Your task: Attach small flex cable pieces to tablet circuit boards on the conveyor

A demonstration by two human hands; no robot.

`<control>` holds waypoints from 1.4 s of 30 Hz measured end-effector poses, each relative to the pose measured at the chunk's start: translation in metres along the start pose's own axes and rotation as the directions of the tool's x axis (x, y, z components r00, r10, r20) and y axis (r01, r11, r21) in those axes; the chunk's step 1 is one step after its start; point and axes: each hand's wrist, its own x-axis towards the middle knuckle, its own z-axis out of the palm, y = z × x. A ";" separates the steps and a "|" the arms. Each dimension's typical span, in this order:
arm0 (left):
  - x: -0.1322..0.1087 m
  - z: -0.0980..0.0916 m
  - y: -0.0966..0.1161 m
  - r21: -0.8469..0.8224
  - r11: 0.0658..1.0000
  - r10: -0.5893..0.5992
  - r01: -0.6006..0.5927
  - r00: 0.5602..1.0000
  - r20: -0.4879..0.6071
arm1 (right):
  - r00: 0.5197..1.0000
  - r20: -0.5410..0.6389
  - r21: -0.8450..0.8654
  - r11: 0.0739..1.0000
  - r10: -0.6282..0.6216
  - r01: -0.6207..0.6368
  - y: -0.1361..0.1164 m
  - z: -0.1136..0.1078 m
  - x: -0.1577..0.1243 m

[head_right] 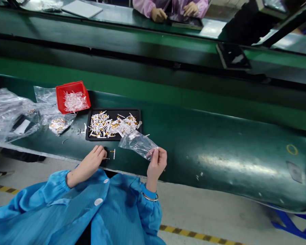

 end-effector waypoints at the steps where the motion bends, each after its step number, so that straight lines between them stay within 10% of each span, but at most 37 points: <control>1: 0.000 0.000 0.001 -0.009 1.000 0.011 -0.011 1.000 -0.012 | 1.000 -0.001 0.004 1.000 0.001 -0.001 0.000 0.000 0.000; 12: 0.052 -0.055 -0.040 -0.220 0.970 -0.190 0.103 0.886 -0.422 | 1.000 -0.023 0.047 0.999 -0.018 0.019 -0.003 0.003 0.002; 21: 0.052 -0.007 0.022 -0.760 0.647 -0.132 0.064 0.991 -0.029 | 0.994 0.105 0.023 0.999 -0.041 0.039 -0.006 0.001 -0.004; 27: 0.045 -0.013 0.014 -0.905 0.421 -0.191 0.070 0.982 -0.013 | 0.986 0.166 -0.047 0.998 -0.032 0.041 -0.006 0.005 -0.013; 33: 0.018 -0.033 0.002 -0.911 0.402 -0.217 0.095 0.976 0.006 | 0.963 0.263 -0.044 0.998 0.053 -0.043 -0.016 0.007 -0.020; 39: -0.001 -0.033 0.004 -0.867 0.497 -0.070 0.032 0.998 -0.003 | 0.752 0.552 -0.153 0.930 0.360 -0.333 -0.022 0.018 -0.040; 42: -0.007 -0.039 0.003 -0.894 0.448 0.021 0.016 0.999 0.029 | 0.787 0.476 -0.238 0.919 0.391 -0.313 -0.024 0.017 -0.042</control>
